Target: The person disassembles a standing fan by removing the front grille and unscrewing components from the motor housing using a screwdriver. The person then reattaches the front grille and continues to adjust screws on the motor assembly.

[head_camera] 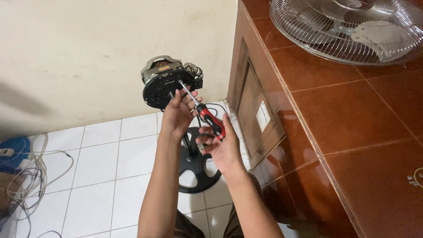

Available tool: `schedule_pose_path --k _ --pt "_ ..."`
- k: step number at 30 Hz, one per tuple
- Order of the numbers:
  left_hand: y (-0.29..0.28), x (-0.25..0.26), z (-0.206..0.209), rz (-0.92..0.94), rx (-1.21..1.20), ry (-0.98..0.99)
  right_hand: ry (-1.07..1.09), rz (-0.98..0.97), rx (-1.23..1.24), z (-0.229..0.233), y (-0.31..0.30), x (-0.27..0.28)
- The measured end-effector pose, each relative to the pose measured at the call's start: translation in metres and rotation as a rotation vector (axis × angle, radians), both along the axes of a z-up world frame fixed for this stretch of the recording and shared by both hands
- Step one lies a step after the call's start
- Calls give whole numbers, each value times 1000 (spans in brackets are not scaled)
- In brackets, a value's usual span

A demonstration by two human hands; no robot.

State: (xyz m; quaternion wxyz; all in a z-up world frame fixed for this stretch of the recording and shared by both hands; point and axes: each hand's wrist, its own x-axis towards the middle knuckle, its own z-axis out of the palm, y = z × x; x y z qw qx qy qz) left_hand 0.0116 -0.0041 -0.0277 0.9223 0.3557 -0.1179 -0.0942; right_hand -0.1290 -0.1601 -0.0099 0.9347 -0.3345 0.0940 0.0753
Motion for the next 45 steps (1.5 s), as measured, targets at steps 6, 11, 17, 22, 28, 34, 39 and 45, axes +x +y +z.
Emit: schedule_pose_path --k 6,11,17,22,28,34,39,45 --pt "-1 -5 3 46 75 36 -95 547 585 -24 -8 13" --pt "2 -2 2 86 188 81 -142 204 132 -27 5 7" --pt "5 3 -2 113 178 76 -527 -457 -955 -5 28 -12" --pt "3 2 -2 50 87 6 -675 -773 -1608 10 30 -25" --pt "4 -2 1 27 91 -20 -643 -658 -990 1 28 -17" --pt "9 5 -5 0 39 4 -126 180 94 -13 3 10" --pt "9 5 -6 -51 2 -33 -27 447 495 -18 5 15" --pt "10 0 -3 -26 46 -21 -137 337 105 -17 1 16"
